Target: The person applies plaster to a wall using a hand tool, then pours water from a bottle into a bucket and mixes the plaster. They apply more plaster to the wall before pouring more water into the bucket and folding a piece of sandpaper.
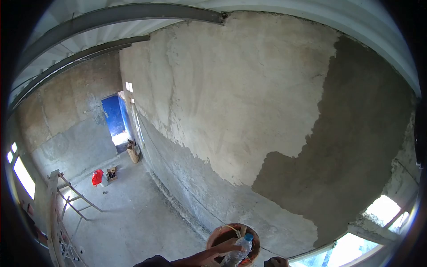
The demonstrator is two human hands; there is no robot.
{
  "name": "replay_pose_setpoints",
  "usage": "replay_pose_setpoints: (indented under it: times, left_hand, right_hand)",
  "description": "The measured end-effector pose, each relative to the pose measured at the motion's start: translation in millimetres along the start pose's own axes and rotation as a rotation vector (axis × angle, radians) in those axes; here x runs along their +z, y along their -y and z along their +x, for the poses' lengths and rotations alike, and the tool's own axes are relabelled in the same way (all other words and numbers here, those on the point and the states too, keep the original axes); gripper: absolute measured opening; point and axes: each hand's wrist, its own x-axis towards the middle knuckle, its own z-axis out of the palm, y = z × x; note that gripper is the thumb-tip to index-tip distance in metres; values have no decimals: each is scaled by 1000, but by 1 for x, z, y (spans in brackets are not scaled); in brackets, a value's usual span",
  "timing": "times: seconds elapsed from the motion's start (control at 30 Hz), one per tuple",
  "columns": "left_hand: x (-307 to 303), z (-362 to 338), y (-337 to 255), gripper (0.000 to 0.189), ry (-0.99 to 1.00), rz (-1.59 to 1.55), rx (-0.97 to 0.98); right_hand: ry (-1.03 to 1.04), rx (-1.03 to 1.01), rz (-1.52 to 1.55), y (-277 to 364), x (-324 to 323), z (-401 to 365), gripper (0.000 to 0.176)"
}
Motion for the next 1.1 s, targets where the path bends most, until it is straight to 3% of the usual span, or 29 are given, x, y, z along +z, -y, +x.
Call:
replay_pose_setpoints:
  times: [0.03, 0.1, 0.13, 0.2, 0.23, 0.27, 0.37, 0.43, 0.5, 0.67, 0.83, 0.9, 1.1]
  left_hand:
    - [-2, 0, -1, 54, 16, 24, -10]
    - [-6, 1, -3, 52, 61, 78, -39]
    - [-9, 2, -4, 52, 97, 105, -58]
    - [-15, 3, 2, 48, 127, 52, -74]
    - [-11, -2, -8, 45, 115, -31, -78]
    - [-5, -8, -19, 43, 73, -82, -38]
    - [4, -14, -34, 44, 13, -88, 31]
    - [2, -17, -36, 49, 22, -46, -62]
    - [0, -12, -29, 55, 58, 7, -148]
    - [-30, -1, 37, 55, -19, -186, 61]
    - [-13, -4, 27, 56, -12, -189, -16]
    - [-10, -12, 18, 55, 14, -203, -124]
    - [-5, -15, 11, 56, 44, -151, -190]
  right_hand:
    - [-13, 12, 8, -10, 2, -2, 24]
    - [-138, -276, -357, -41, 13, -1, 26]
    - [5, 17, -168, -35, 12, 4, 33]
    - [39, 122, -198, -46, 21, 7, 26]
    - [15, 55, -199, -28, 25, -1, 27]
    - [83, 150, -83, -30, 30, 1, 30]
    - [10, 180, -10, -15, 40, -8, 33]
    - [-50, 158, -52, -8, 43, -11, 33]
    - [-87, -10, -20, -35, 50, -7, 32]
    - [-169, 53, 23, -42, 52, -12, 37]
    - [-112, 148, 129, -12, 43, -30, 33]
    - [-145, 82, 126, -26, 48, -30, 33]
    - [-195, 31, 27, -27, 52, -37, 29]
